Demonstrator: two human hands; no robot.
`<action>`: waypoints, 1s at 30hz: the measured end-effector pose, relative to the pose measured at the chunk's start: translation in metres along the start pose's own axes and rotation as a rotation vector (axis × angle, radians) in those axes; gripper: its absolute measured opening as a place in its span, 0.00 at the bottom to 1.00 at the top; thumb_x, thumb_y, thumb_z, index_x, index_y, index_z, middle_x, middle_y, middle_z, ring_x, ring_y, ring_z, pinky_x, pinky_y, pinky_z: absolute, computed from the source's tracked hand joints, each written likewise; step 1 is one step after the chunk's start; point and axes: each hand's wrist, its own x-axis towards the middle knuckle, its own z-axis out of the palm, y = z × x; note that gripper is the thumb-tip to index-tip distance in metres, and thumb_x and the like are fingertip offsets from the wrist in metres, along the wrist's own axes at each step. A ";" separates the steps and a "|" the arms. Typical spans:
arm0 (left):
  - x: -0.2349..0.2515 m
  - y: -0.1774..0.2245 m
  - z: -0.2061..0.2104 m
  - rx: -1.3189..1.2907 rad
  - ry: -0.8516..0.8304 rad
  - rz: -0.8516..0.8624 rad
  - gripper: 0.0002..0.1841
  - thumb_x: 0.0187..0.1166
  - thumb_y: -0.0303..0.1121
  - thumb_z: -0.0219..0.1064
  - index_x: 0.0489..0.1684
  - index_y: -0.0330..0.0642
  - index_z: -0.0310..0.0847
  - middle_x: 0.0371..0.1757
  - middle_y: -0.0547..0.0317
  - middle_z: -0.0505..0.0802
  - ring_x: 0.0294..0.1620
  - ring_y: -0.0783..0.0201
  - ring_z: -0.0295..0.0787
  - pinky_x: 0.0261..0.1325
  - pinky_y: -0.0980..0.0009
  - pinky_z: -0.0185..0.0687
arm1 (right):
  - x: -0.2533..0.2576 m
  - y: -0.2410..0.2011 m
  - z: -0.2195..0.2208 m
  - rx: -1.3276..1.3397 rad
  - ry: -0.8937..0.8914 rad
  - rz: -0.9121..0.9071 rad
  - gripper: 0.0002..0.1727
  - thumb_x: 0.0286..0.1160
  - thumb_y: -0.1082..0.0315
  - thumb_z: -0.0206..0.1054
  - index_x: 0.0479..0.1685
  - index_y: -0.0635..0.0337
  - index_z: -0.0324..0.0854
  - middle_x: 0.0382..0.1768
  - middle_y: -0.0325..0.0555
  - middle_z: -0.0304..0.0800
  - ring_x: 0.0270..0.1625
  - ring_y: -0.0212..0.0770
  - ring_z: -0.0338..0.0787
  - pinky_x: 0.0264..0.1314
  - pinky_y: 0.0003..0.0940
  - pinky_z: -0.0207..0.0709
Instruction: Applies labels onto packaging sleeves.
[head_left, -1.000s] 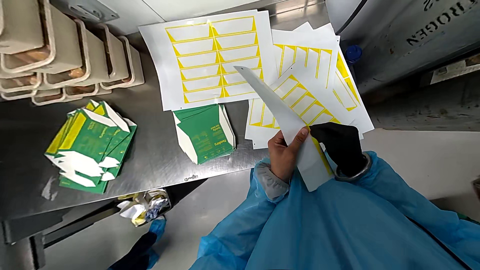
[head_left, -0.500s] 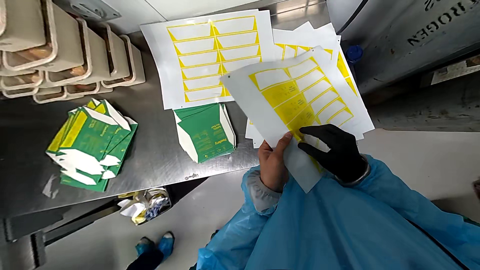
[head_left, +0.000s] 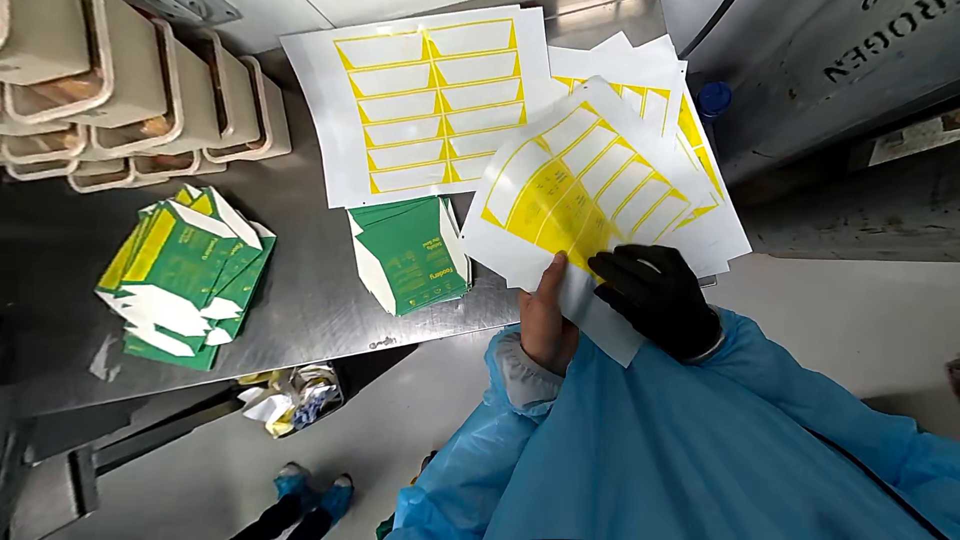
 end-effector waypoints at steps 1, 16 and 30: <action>0.001 -0.002 -0.001 -0.021 -0.015 -0.016 0.24 0.88 0.48 0.62 0.75 0.44 0.73 0.61 0.50 0.91 0.61 0.57 0.91 0.64 0.54 0.88 | -0.001 -0.002 0.000 0.040 0.029 -0.001 0.17 0.85 0.58 0.67 0.66 0.51 0.88 0.65 0.41 0.93 0.68 0.42 0.88 0.71 0.41 0.78; -0.005 -0.010 0.004 0.095 -0.223 0.343 0.14 0.80 0.29 0.73 0.60 0.41 0.82 0.47 0.53 0.95 0.45 0.63 0.95 0.54 0.62 0.93 | 0.017 -0.026 -0.028 0.711 0.099 0.597 0.11 0.76 0.63 0.72 0.52 0.52 0.95 0.49 0.35 0.97 0.48 0.29 0.93 0.50 0.26 0.87; -0.014 -0.016 0.004 0.254 -0.301 0.535 0.15 0.76 0.25 0.75 0.59 0.42 0.81 0.45 0.57 0.96 0.45 0.64 0.95 0.54 0.64 0.94 | 0.014 -0.034 -0.040 1.018 0.145 0.845 0.06 0.75 0.71 0.74 0.42 0.59 0.96 0.33 0.36 0.97 0.32 0.25 0.91 0.36 0.20 0.87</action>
